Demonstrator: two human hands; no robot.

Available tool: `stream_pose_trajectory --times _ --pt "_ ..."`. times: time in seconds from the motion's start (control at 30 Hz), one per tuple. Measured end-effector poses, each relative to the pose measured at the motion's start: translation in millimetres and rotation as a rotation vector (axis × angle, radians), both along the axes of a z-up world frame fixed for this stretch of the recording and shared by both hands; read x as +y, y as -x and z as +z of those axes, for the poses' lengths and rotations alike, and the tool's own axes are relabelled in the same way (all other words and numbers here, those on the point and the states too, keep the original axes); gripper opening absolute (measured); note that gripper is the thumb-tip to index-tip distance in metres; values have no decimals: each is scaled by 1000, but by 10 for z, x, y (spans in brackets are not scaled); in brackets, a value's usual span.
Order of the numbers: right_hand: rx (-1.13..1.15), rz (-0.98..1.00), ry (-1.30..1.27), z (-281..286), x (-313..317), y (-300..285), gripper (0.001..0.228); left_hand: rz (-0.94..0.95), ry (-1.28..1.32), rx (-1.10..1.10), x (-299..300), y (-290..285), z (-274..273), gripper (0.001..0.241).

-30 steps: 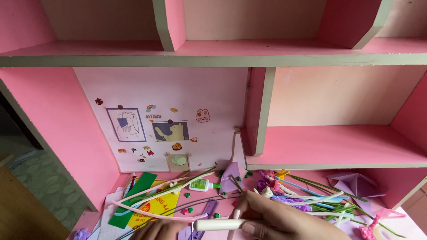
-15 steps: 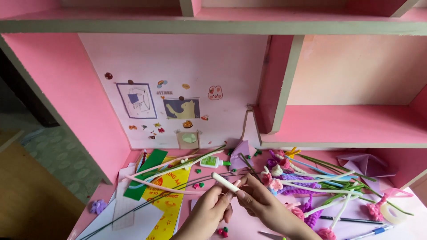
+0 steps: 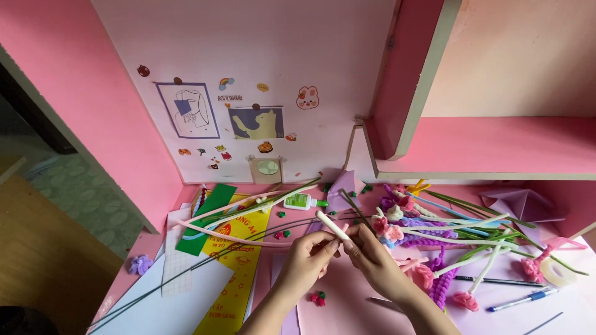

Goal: The person assembles a decorative flower by wrapping a pink pipe cleaner around a white foam stick and then attaching a pink crocheted flower head. They adjust the petals and secure the components by hand on a cluttered pink desk.

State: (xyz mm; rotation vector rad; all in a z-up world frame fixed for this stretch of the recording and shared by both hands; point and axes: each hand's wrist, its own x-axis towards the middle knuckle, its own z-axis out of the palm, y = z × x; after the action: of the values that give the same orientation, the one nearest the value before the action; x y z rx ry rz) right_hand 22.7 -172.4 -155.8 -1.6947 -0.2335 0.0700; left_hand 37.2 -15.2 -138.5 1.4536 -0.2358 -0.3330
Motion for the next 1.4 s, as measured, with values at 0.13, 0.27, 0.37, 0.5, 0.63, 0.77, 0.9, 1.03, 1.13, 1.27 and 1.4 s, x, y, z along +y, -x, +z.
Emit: stream_pose_trajectory --times 0.13,0.27,0.37,0.5,0.63,0.77,0.9,1.03,1.13,1.27,1.4 --pt "69 21 -161 -60 -80 -27 14 -50 59 -109 -33 -45 -217 22" --pt "-18 97 -206 13 -67 -4 19 14 233 -110 -65 -72 -363 19" --pt "-8 113 -185 57 -29 9 20 59 295 -47 -54 -74 -380 13" --pt "44 115 -208 20 -10 33 18 26 260 -82 -22 -48 -419 13" --pt "8 107 -126 64 14 53 13 41 173 -150 -25 -40 -419 10" --pt "-59 49 13 48 28 65 12 45 115 -111 -14 -51 -442 13" --pt "-130 89 -8 116 104 87 12 46 119 -64 -17 -50 -448 16" --pt "-164 39 122 33 51 64 12 23 48 -81 -3 -32 -365 23" --pt "-196 69 88 51 54 77 13 15 89 -106 1 -24 -386 19" --pt "-241 32 140 43 56 74 12 27 105 -120 4 -12 -349 18" --pt "-295 47 125 54 83 67 11 15 133 -141 11 -9 -344 16"
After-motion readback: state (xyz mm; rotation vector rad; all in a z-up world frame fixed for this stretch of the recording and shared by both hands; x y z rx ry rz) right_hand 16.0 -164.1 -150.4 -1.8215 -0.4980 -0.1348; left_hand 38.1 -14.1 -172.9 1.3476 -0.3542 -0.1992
